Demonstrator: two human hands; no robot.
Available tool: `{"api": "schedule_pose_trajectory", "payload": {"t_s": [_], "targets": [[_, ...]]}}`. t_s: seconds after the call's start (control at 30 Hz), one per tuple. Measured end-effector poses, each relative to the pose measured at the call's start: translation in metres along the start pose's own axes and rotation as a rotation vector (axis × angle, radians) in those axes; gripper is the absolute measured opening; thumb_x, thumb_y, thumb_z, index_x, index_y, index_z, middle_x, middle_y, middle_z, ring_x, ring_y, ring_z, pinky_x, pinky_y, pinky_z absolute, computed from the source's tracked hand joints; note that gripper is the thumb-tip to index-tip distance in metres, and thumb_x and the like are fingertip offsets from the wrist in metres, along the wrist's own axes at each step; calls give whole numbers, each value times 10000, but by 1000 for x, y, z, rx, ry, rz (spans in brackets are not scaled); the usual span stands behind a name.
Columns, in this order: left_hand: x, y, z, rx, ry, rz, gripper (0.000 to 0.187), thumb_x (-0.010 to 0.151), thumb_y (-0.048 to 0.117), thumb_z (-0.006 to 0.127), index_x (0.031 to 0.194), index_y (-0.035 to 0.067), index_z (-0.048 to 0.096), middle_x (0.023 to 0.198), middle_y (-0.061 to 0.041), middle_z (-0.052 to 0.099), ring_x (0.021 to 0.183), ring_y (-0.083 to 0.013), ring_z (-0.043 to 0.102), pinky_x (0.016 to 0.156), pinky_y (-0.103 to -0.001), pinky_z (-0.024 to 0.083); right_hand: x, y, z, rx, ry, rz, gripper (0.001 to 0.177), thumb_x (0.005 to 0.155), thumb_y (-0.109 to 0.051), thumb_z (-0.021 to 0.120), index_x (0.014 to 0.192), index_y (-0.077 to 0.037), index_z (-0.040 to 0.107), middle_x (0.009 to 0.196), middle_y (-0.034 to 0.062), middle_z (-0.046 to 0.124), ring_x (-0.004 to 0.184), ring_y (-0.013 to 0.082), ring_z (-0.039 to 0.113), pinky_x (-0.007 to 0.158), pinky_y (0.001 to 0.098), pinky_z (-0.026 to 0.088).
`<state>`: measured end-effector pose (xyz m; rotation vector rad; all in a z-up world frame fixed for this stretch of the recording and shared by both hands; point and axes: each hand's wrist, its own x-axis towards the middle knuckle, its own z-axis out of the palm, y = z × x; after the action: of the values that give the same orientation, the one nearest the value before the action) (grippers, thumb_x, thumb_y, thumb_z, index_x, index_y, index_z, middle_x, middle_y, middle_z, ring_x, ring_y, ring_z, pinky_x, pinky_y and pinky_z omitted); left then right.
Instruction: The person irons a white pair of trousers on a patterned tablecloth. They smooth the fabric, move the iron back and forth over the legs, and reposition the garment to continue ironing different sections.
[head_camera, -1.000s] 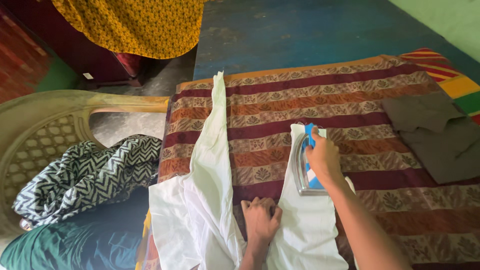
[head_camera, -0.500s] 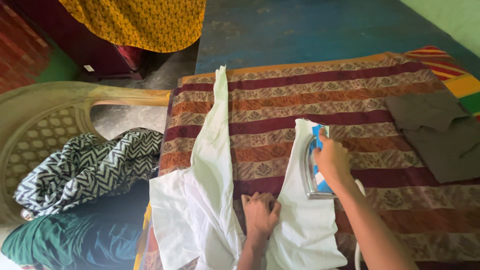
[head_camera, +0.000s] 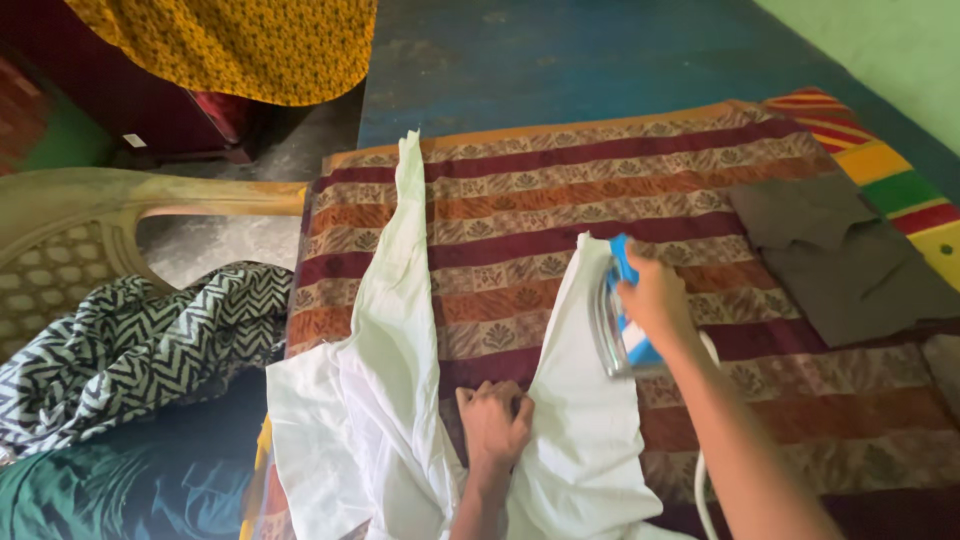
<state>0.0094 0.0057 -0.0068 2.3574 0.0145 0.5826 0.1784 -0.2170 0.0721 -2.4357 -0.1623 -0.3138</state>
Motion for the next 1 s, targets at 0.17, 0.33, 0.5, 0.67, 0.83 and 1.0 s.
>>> {"api": "schedule_pose_trajectory", "payload": {"t_s": [0.17,0.33,0.5,0.67,0.83,1.0], "targets": [[0,-1,2,28,-30,-24,179,778,225,661,657,94,671,704,-72,699,705,-271,619,776,-447,365,-32,2,0,-166,59,88,587,842,-176,710,1418,-117,616,876,281,714,870,478,696,805,548,554],[-1,0,0,13,-43,-36,168,794,209,653,682,85,675,721,-78,705,724,-269,622,781,-442,366,6,-6,1,-28,69,142,587,864,-155,688,1441,-110,590,903,260,710,821,447,722,768,523,575],[-2,0,-2,-3,-29,-15,162,828,202,645,729,83,694,784,-91,724,767,-275,627,796,-446,369,16,4,5,-51,144,-72,632,794,-133,726,1414,-99,609,876,241,730,725,389,724,677,479,580],[-1,0,-2,12,-46,-31,172,842,205,643,731,83,693,786,-96,723,773,-274,632,806,-450,366,-23,3,-12,70,-77,115,601,869,-114,668,1462,-168,582,689,211,723,573,289,740,681,395,603],[0,5,-1,26,-49,-46,161,815,201,651,707,87,688,755,-83,722,748,-274,624,800,-444,370,-38,-2,-28,44,-160,5,632,838,-134,703,1451,-231,584,670,190,714,546,250,732,626,393,603],[1,5,-1,43,-48,-25,159,820,194,651,704,88,675,746,-77,712,742,-271,621,799,-447,366,-4,-12,-24,99,-257,21,636,842,-152,703,1452,-279,572,691,148,736,539,220,735,567,383,611]]}}
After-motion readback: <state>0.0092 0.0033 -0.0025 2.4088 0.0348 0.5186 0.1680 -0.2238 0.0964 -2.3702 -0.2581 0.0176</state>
